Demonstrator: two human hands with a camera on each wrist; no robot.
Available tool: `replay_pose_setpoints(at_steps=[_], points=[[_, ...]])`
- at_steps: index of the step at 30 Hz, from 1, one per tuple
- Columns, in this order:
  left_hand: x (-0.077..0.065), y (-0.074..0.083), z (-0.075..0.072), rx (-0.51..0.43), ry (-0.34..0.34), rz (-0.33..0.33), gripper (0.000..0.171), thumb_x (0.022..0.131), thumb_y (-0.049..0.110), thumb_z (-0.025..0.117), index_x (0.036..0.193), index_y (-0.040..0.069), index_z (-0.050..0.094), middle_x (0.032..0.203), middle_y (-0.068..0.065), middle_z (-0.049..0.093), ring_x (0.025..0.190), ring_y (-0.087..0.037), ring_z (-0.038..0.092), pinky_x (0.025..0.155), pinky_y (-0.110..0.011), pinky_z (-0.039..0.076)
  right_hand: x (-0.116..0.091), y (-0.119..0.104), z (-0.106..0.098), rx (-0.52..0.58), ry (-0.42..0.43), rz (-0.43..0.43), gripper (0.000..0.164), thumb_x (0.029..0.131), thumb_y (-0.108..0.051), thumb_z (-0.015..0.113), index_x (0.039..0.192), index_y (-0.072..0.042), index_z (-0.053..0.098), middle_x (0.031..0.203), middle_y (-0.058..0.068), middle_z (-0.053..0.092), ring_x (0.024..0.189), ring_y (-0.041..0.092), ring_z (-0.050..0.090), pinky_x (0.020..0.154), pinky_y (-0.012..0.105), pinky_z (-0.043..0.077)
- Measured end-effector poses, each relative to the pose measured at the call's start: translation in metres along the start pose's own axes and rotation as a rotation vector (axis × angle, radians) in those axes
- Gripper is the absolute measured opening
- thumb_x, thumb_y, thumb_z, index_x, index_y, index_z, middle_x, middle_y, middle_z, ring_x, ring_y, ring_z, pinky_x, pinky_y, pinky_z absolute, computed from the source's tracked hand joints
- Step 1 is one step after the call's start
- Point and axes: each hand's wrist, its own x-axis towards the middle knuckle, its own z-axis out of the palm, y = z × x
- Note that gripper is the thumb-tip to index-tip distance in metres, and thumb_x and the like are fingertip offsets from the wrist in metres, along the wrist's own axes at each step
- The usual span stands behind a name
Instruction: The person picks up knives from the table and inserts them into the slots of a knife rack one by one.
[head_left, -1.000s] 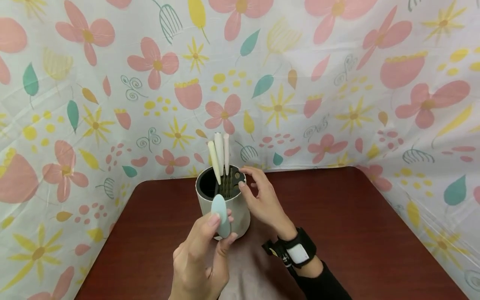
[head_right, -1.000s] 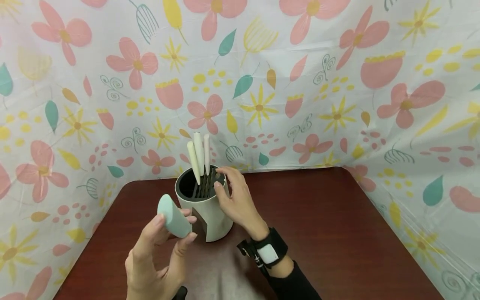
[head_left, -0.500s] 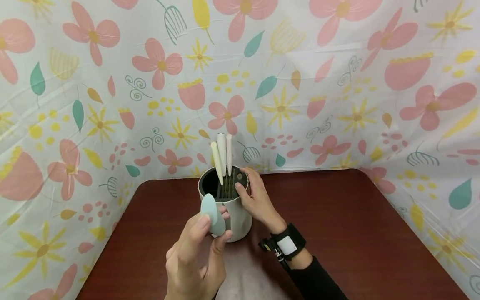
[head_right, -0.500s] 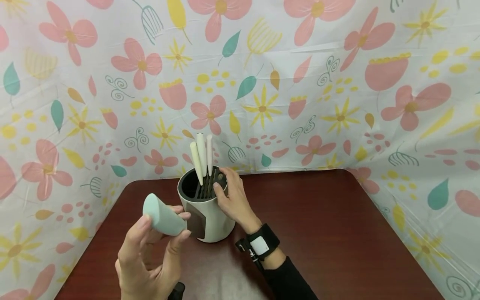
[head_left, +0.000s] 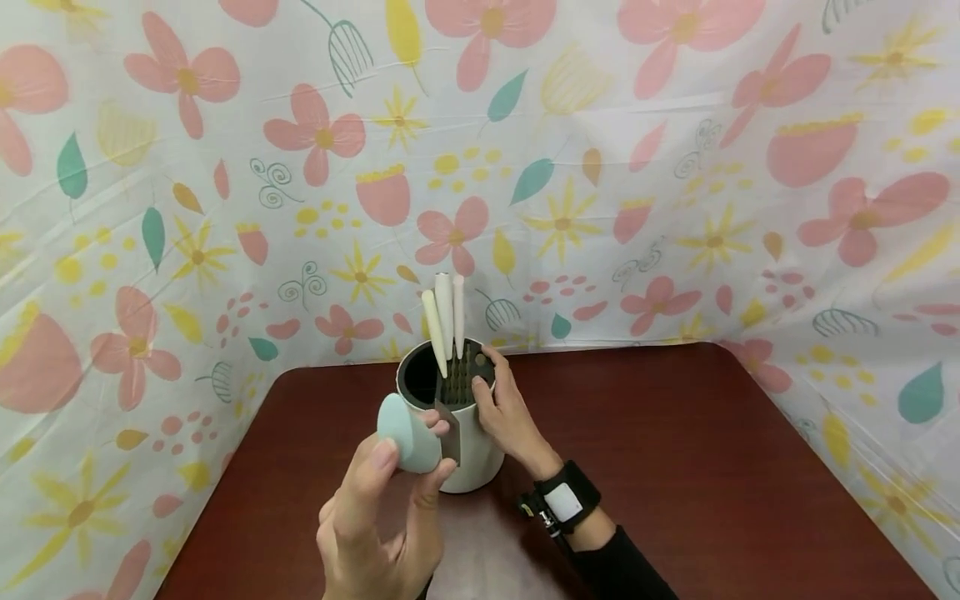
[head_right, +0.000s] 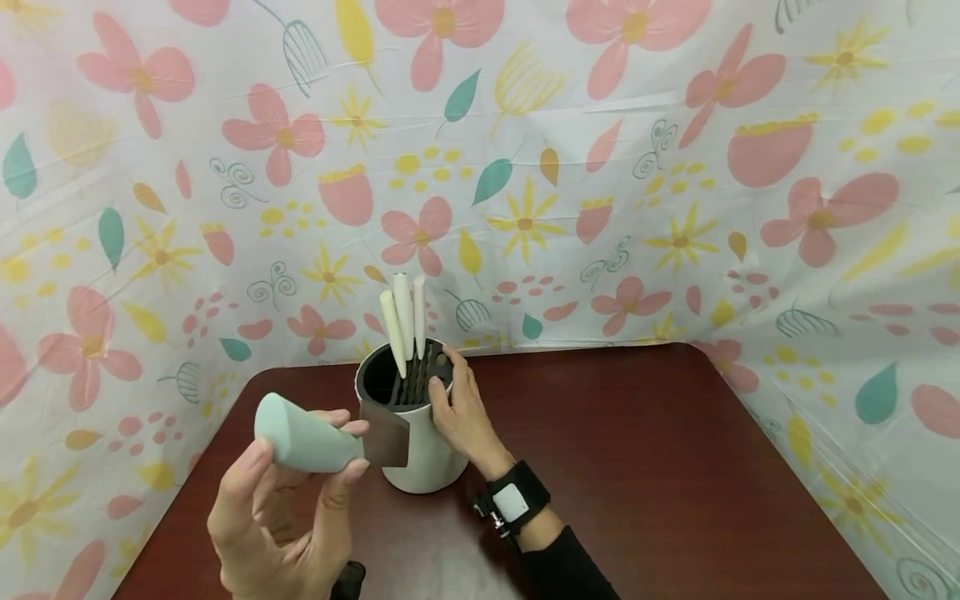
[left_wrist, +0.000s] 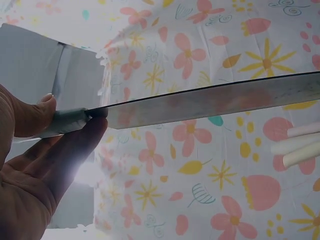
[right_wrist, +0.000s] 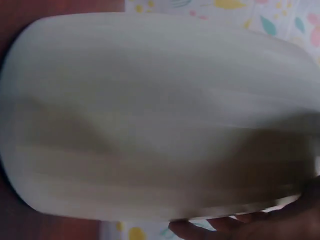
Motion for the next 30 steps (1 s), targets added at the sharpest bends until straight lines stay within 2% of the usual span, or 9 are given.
replay_pose_setpoints(at_steps=[3,6,9,12,14,18,21,25,30], points=[[0.0,-0.001,0.001,-0.004,-0.006,-0.005,0.038,0.095,0.003,0.068,0.123,-0.01,0.047,0.087,-0.032,0.064,0.092,-0.029,0.071,0.083,-0.025,0.06,0.0,0.005,0.005,0.002,0.034,0.02,0.049,0.111,-0.032,0.033,0.159,-0.023,0.022,0.152,0.015,0.042,0.121,0.031,0.053,0.104,0.051,0.041],[0.002,-0.004,0.003,-0.001,-0.011,0.017,0.038,0.095,0.002,0.068,0.124,-0.01,0.047,0.087,-0.032,0.063,0.089,-0.031,0.071,0.082,-0.027,0.061,0.002,0.006,0.008,-0.004,0.076,0.046,0.045,0.111,-0.032,0.032,0.155,-0.029,0.027,0.146,0.011,0.048,0.117,0.027,0.054,0.102,0.047,0.042],[0.003,-0.007,0.005,0.019,-0.004,0.048,0.037,0.095,0.002,0.067,0.123,-0.01,0.046,0.085,-0.033,0.061,0.085,-0.033,0.071,0.08,-0.029,0.062,0.003,0.006,0.011,-0.004,0.089,0.055,0.043,0.11,-0.032,0.032,0.153,-0.03,0.028,0.118,0.011,0.057,0.095,0.025,0.056,0.087,0.042,0.045],[0.002,-0.009,0.005,0.031,-0.008,0.051,0.036,0.095,0.002,0.067,0.121,-0.01,0.046,0.085,-0.035,0.061,0.084,-0.034,0.071,0.079,-0.029,0.062,0.003,0.006,0.013,-0.001,0.094,0.072,0.043,0.11,-0.033,0.03,0.153,-0.031,0.028,0.087,0.006,0.047,0.07,0.02,0.043,0.071,0.036,0.04],[-0.002,-0.011,0.005,0.031,-0.012,0.041,0.037,0.094,0.001,0.068,0.121,-0.011,0.046,0.087,-0.036,0.062,0.086,-0.034,0.072,0.081,-0.03,0.062,0.002,0.007,0.013,0.004,0.101,0.092,0.043,0.11,-0.033,0.03,0.152,-0.033,0.029,0.08,0.003,0.041,0.063,0.018,0.037,0.067,0.034,0.037],[-0.007,-0.018,0.003,0.063,-0.026,0.009,0.039,0.094,0.002,0.069,0.121,-0.01,0.045,0.089,-0.036,0.065,0.088,-0.033,0.073,0.083,-0.031,0.062,0.0,0.008,0.013,0.016,0.108,0.111,0.043,0.109,-0.032,0.03,0.152,-0.035,0.028,0.08,0.003,0.039,0.066,0.019,0.038,0.072,0.035,0.038],[-0.007,-0.022,0.001,0.133,-0.057,-0.028,0.039,0.096,0.005,0.068,0.124,-0.007,0.044,0.089,-0.033,0.067,0.086,-0.032,0.073,0.082,-0.029,0.062,0.0,0.009,0.014,0.022,0.105,0.1,0.044,0.109,-0.032,0.029,0.153,-0.034,0.027,0.088,0.003,0.042,0.081,0.021,0.048,0.083,0.038,0.041],[-0.006,-0.025,0.001,0.206,-0.113,-0.077,0.037,0.098,0.007,0.065,0.125,-0.007,0.044,0.095,-0.03,0.069,0.085,-0.031,0.074,0.078,-0.028,0.062,-0.001,0.009,0.014,0.031,0.098,0.091,0.044,0.11,-0.033,0.028,0.154,-0.034,0.025,0.094,0.004,0.042,0.099,0.026,0.05,0.093,0.042,0.038],[-0.008,-0.031,0.004,0.197,-0.129,-0.105,0.036,0.098,0.005,0.064,0.124,-0.008,0.043,0.099,-0.029,0.07,0.089,-0.032,0.074,0.075,-0.03,0.063,-0.002,0.009,0.014,0.038,0.09,0.087,0.045,0.11,-0.035,0.028,0.155,-0.032,0.024,0.098,0.008,0.045,0.106,0.027,0.05,0.095,0.044,0.037]])
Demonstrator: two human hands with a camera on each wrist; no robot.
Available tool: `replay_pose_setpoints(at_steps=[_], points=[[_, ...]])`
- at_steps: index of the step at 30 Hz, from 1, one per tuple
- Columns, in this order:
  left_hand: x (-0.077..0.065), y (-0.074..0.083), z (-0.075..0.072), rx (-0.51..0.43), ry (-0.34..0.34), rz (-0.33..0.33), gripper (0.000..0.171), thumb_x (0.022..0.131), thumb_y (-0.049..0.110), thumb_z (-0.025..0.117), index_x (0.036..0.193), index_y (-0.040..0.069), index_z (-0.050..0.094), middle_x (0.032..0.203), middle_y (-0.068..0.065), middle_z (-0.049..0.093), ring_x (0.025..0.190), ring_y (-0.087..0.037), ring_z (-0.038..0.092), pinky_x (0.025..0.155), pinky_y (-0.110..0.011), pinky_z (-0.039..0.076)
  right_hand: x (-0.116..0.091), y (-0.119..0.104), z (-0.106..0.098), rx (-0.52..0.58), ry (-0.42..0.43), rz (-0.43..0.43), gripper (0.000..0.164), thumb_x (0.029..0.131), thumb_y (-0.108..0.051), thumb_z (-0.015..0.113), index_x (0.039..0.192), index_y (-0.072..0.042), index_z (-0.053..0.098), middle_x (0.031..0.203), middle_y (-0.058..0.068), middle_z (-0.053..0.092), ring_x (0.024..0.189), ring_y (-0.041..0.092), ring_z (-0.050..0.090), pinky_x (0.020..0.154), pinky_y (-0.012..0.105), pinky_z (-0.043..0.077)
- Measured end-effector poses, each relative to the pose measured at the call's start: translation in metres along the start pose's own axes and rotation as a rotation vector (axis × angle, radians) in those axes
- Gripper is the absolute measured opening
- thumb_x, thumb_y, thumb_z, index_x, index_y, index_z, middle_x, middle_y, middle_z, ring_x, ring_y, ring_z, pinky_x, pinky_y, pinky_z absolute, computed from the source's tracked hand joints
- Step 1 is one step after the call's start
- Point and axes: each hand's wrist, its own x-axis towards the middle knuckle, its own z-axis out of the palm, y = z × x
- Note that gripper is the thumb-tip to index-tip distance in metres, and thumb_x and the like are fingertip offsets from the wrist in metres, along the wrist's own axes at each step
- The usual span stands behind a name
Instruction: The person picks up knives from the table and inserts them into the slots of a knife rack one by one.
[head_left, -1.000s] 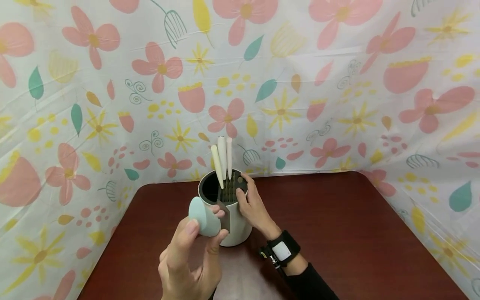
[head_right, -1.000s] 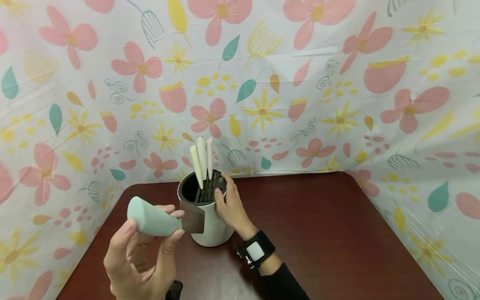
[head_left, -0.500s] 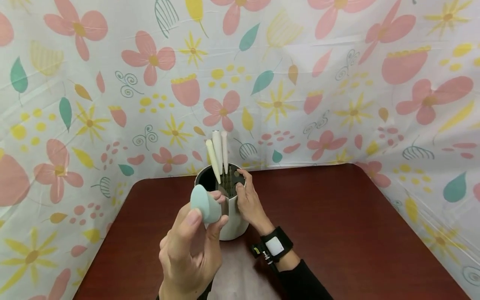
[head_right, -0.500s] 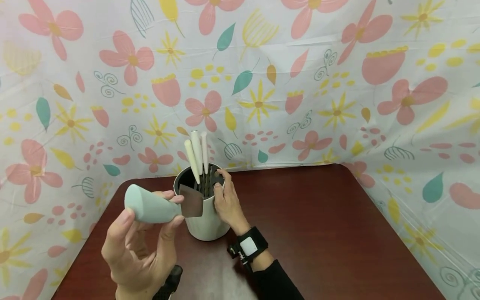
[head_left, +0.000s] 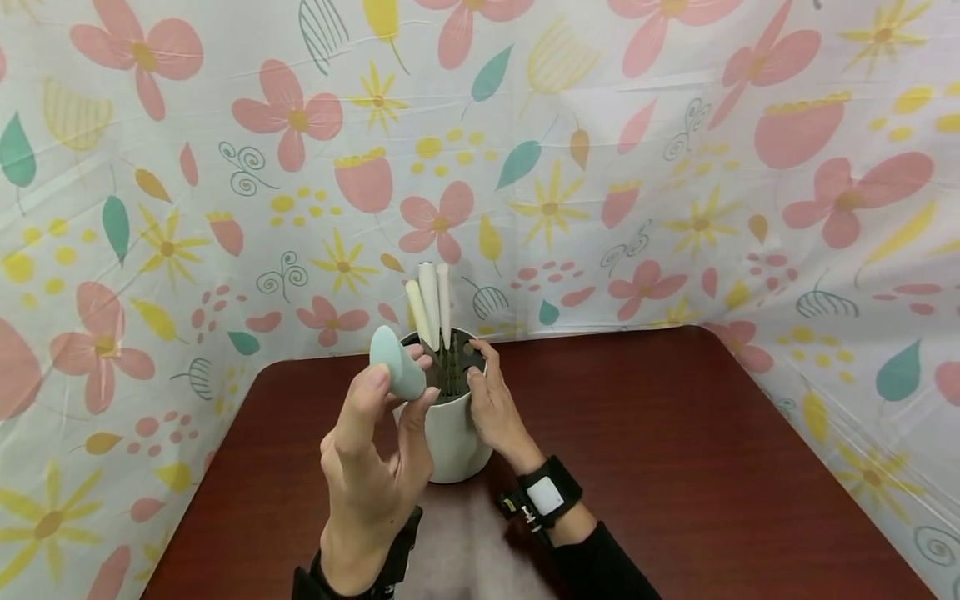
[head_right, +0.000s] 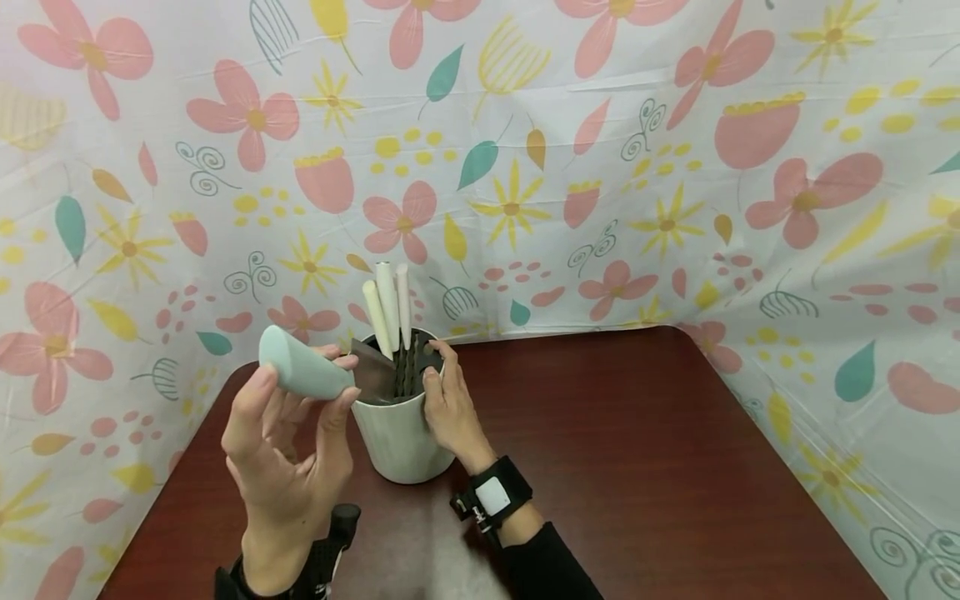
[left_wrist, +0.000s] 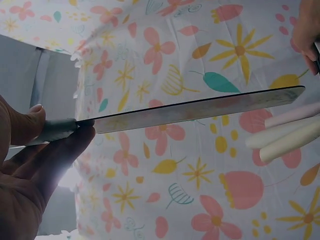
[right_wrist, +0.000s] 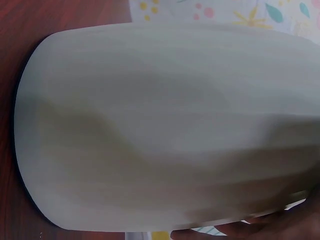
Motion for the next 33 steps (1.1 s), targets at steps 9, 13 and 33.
replay_pose_setpoints(at_steps=[9,13,33], points=[[-0.001,-0.006,0.005,-0.02,-0.025,-0.007,0.036,0.098,0.001,0.063,0.124,-0.012,0.042,0.104,-0.029,0.07,0.094,-0.03,0.074,0.075,-0.029,0.063,-0.002,0.002,-0.001,0.011,-0.016,0.0,0.045,0.111,-0.037,0.027,0.156,-0.031,0.023,0.162,0.011,0.031,0.137,0.033,0.05,0.113,0.057,0.038],[-0.002,-0.008,0.006,-0.012,-0.066,-0.028,0.038,0.099,0.001,0.061,0.127,-0.013,0.041,0.107,-0.028,0.07,0.094,-0.03,0.074,0.075,-0.029,0.063,-0.002,0.003,-0.001,0.016,-0.022,0.0,0.046,0.112,-0.039,0.026,0.156,-0.03,0.022,0.166,0.008,0.025,0.142,0.036,0.047,0.116,0.059,0.036],[-0.016,-0.021,0.011,0.069,-0.177,-0.066,0.047,0.097,0.001,0.064,0.135,-0.008,0.038,0.113,-0.025,0.067,0.101,-0.031,0.073,0.08,-0.032,0.062,-0.003,0.002,-0.001,0.004,-0.017,-0.053,0.044,0.112,-0.039,0.024,0.156,-0.029,0.023,0.16,0.01,0.033,0.126,0.031,0.048,0.11,0.052,0.038]])
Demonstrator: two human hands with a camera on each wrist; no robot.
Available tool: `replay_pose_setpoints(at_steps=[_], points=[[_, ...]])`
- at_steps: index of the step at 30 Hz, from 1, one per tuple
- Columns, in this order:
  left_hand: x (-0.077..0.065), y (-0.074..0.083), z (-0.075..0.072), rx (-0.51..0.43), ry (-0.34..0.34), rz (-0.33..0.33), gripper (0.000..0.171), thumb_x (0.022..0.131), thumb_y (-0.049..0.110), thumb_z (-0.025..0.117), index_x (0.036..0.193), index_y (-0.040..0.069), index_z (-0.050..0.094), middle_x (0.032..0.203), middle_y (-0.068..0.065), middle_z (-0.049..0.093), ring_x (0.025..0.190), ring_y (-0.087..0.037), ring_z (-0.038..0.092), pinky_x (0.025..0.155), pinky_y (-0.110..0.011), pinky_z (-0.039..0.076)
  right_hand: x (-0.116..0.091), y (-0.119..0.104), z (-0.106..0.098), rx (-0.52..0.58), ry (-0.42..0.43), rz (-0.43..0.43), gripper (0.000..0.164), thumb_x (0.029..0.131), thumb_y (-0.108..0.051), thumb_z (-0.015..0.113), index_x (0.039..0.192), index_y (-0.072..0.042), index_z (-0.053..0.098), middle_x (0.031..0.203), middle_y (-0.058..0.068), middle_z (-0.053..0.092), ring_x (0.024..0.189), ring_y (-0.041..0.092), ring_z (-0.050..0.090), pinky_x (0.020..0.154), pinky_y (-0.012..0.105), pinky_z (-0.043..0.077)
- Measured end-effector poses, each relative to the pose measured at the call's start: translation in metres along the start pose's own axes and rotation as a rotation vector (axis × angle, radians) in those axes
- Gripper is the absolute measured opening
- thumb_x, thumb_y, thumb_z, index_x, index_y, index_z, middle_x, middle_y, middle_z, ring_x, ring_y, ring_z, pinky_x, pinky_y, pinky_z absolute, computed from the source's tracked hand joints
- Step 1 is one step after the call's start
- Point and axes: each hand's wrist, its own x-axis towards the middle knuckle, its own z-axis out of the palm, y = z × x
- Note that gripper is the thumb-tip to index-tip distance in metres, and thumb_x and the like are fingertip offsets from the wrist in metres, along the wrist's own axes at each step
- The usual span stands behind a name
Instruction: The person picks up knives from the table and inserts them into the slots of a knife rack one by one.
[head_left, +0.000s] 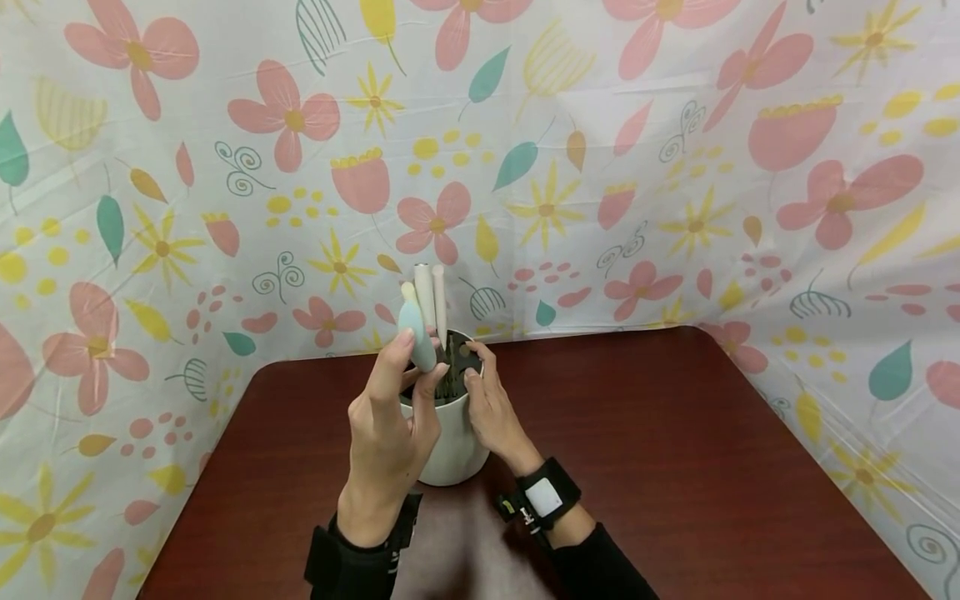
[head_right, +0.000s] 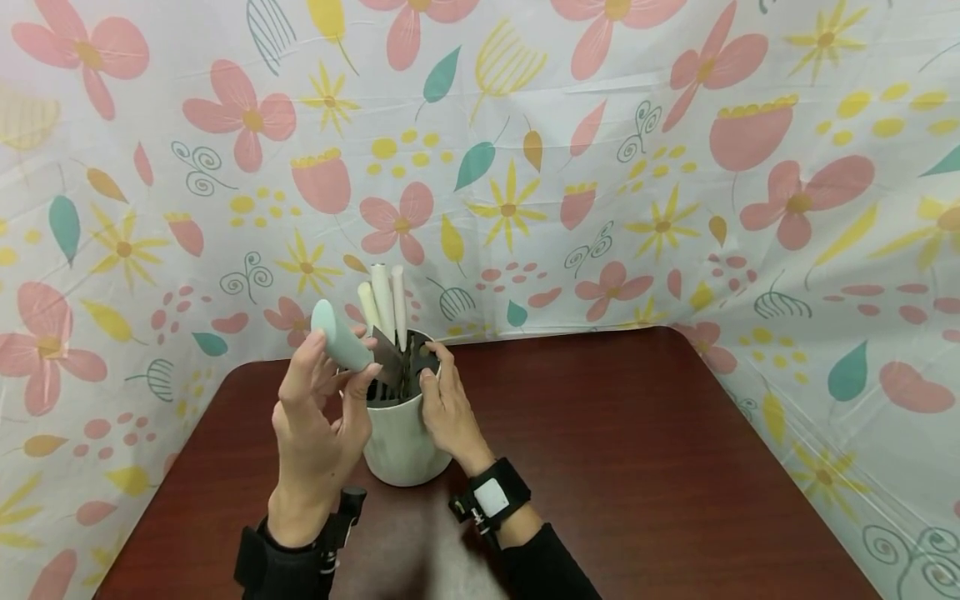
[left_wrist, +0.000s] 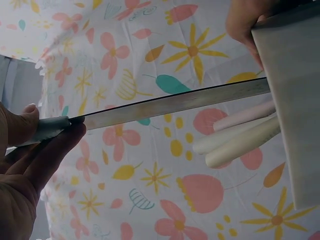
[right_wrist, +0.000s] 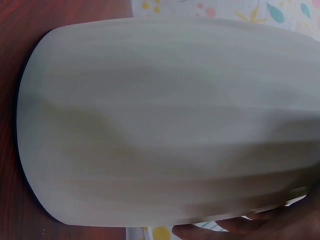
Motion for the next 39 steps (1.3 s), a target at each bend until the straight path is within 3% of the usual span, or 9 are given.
replay_pose_setpoints(at_steps=[8,16,31,39], points=[[-0.007,-0.008,0.006,0.017,-0.023,-0.029,0.05,0.098,0.001,0.063,0.139,-0.004,0.035,0.111,-0.026,0.065,0.101,-0.032,0.073,0.082,-0.034,0.062,0.0,0.0,0.0,-0.01,0.004,0.001,0.045,0.112,-0.038,0.025,0.156,-0.028,0.023,0.161,0.011,0.033,0.132,0.032,0.05,0.111,0.055,0.038],[-0.014,-0.018,0.014,0.027,-0.055,-0.041,0.058,0.098,0.001,0.063,0.148,0.003,0.034,0.115,-0.027,0.063,0.099,-0.03,0.07,0.079,-0.033,0.062,0.002,-0.002,0.0,0.019,-0.005,0.009,0.044,0.112,-0.037,0.026,0.156,-0.028,0.023,0.166,0.008,0.025,0.149,0.032,0.038,0.117,0.058,0.035],[-0.038,-0.038,0.027,0.021,-0.127,-0.19,0.067,0.096,-0.001,0.064,0.153,0.011,0.029,0.129,-0.03,0.058,0.109,-0.038,0.069,0.08,-0.038,0.063,0.002,-0.001,-0.001,0.024,-0.027,0.006,0.045,0.113,-0.036,0.024,0.157,-0.028,0.021,0.165,0.009,0.024,0.14,0.032,0.046,0.116,0.056,0.035],[-0.049,-0.048,0.035,0.031,-0.15,-0.219,0.081,0.091,-0.006,0.068,0.157,0.016,0.026,0.127,-0.031,0.06,0.104,-0.039,0.069,0.075,-0.039,0.063,0.004,-0.001,-0.003,0.015,-0.073,0.046,0.047,0.113,-0.024,0.025,0.16,-0.017,0.019,0.167,0.016,0.019,0.146,0.039,0.04,0.117,0.059,0.035]])
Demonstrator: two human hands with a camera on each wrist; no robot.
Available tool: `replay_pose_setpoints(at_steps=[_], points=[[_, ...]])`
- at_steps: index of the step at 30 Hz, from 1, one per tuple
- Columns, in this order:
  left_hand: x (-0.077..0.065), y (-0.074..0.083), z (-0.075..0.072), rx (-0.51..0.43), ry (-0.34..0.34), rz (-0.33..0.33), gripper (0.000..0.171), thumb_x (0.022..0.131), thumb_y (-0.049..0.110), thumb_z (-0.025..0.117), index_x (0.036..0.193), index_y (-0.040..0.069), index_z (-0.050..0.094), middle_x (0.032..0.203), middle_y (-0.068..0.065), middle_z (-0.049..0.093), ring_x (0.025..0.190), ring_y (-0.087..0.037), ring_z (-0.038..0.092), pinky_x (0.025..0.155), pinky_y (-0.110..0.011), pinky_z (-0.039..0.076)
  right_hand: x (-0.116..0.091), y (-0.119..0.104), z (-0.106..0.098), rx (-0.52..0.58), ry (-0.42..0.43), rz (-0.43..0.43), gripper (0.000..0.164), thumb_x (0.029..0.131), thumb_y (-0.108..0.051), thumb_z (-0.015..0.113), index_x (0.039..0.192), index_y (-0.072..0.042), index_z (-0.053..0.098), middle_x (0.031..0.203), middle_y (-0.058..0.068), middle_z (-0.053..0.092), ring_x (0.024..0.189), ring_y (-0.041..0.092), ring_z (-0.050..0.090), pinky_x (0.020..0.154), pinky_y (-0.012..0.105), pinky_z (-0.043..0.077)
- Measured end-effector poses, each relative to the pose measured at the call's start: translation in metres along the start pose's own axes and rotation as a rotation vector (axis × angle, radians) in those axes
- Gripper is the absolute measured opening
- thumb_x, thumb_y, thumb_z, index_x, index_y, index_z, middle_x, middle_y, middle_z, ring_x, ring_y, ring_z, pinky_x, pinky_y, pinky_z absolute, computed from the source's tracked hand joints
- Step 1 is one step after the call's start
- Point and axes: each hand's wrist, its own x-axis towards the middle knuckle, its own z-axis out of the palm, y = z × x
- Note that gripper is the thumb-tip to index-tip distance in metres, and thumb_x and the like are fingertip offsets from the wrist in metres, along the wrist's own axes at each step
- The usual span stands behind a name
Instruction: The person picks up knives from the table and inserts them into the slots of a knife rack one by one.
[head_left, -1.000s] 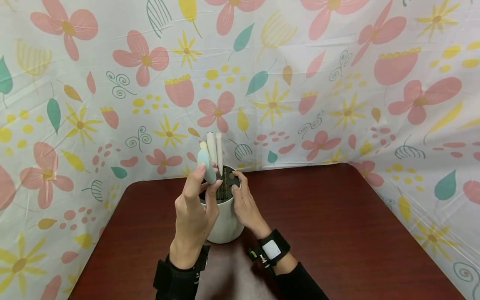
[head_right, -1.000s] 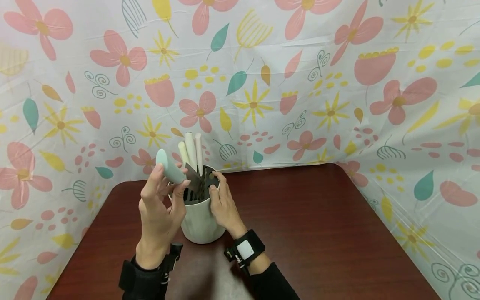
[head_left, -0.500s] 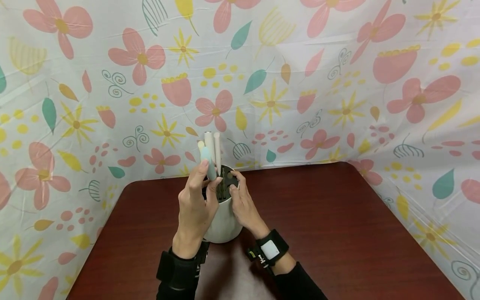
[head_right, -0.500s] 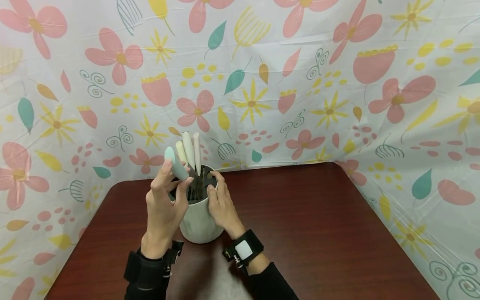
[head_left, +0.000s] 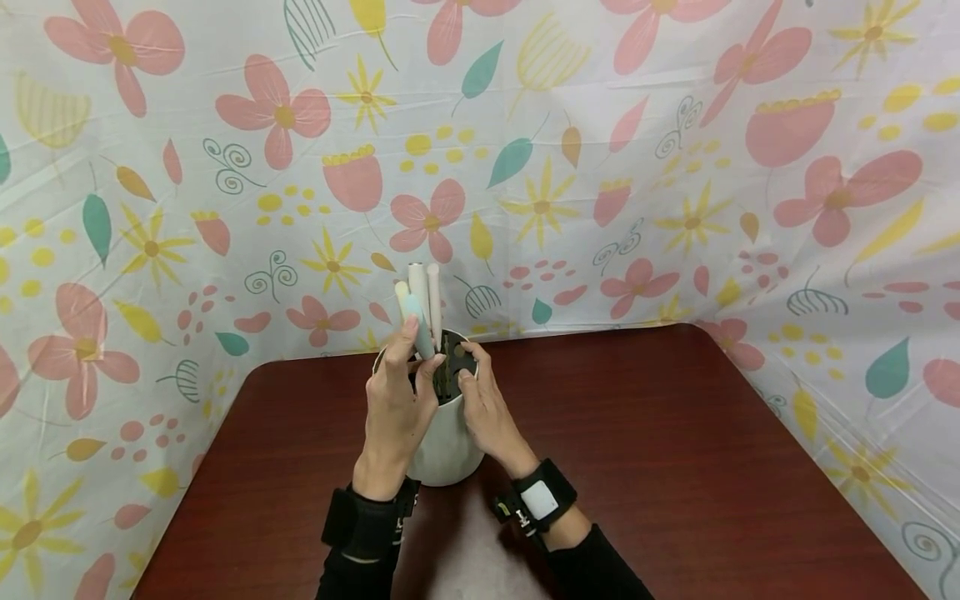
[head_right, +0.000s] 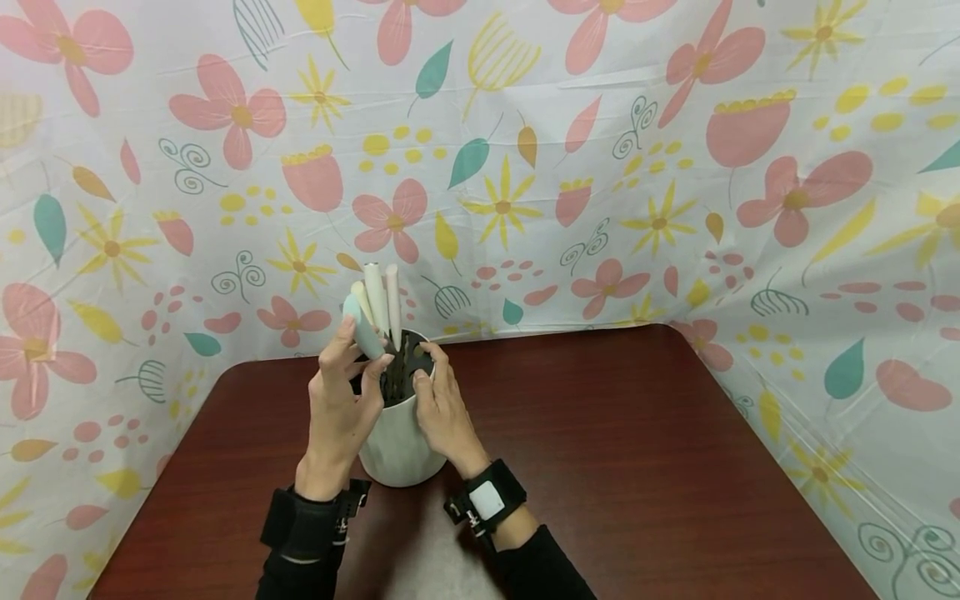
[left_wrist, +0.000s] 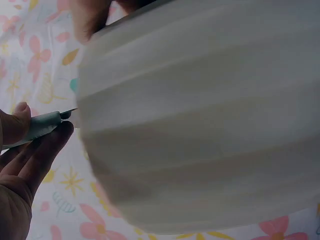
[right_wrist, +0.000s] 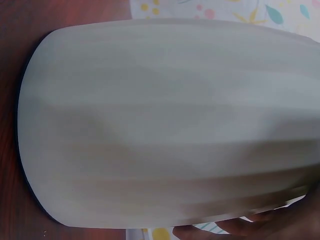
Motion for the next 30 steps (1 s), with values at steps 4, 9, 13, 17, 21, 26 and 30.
replay_pose_setpoints(at_steps=[4,9,13,17,21,26,30], points=[[-0.005,-0.006,0.004,0.011,-0.014,-0.017,0.083,0.089,-0.007,0.07,0.157,0.016,0.026,0.128,-0.031,0.06,0.099,-0.039,0.071,0.071,-0.038,0.062,-0.002,-0.001,0.001,0.007,0.003,-0.008,0.047,0.113,-0.028,0.024,0.159,-0.02,0.019,0.168,0.014,0.018,0.148,0.037,0.038,0.118,0.059,0.033],[-0.009,-0.012,0.008,0.017,-0.035,-0.026,0.08,0.089,-0.007,0.07,0.154,0.011,0.027,0.126,-0.032,0.061,0.094,-0.036,0.074,0.064,-0.035,0.059,-0.004,0.0,0.003,0.014,0.029,-0.034,0.046,0.113,-0.038,0.023,0.158,-0.028,0.02,0.168,0.007,0.018,0.149,0.033,0.037,0.12,0.059,0.031],[-0.01,-0.015,0.009,0.009,-0.051,-0.033,0.078,0.09,-0.006,0.069,0.154,0.008,0.027,0.122,-0.03,0.061,0.094,-0.035,0.074,0.064,-0.035,0.058,-0.004,0.0,0.004,0.008,0.051,-0.041,0.045,0.112,-0.039,0.024,0.156,-0.031,0.022,0.167,0.006,0.021,0.148,0.032,0.04,0.118,0.059,0.033],[-0.012,-0.017,0.012,0.001,-0.065,-0.049,0.076,0.09,-0.005,0.069,0.154,0.006,0.028,0.121,-0.03,0.061,0.093,-0.035,0.074,0.063,-0.034,0.059,-0.003,0.0,0.004,0.0,0.061,-0.045,0.045,0.112,-0.036,0.024,0.156,-0.029,0.023,0.166,0.007,0.023,0.149,0.031,0.037,0.118,0.058,0.033],[-0.014,-0.019,0.014,-0.001,-0.076,-0.074,0.075,0.09,-0.004,0.07,0.153,0.007,0.03,0.126,-0.029,0.061,0.094,-0.034,0.074,0.064,-0.034,0.059,-0.003,-0.001,0.005,-0.006,0.061,-0.051,0.045,0.113,-0.035,0.024,0.157,-0.027,0.022,0.166,0.008,0.023,0.15,0.03,0.035,0.118,0.057,0.033],[-0.016,-0.02,0.016,0.029,-0.09,-0.088,0.074,0.09,0.0,0.071,0.153,0.008,0.032,0.135,-0.026,0.06,0.086,-0.03,0.073,0.058,-0.031,0.054,-0.003,-0.001,0.005,0.0,0.052,-0.054,0.045,0.113,-0.036,0.023,0.157,-0.027,0.022,0.166,0.008,0.022,0.146,0.03,0.038,0.116,0.057,0.034],[-0.016,-0.021,0.017,0.043,-0.096,-0.091,0.074,0.091,0.002,0.071,0.153,0.009,0.032,0.136,-0.026,0.06,0.081,-0.028,0.071,0.056,-0.03,0.05,-0.003,-0.001,0.004,-0.001,0.04,-0.048,0.046,0.113,-0.035,0.022,0.158,-0.024,0.02,0.167,0.009,0.021,0.144,0.031,0.039,0.116,0.057,0.033]])
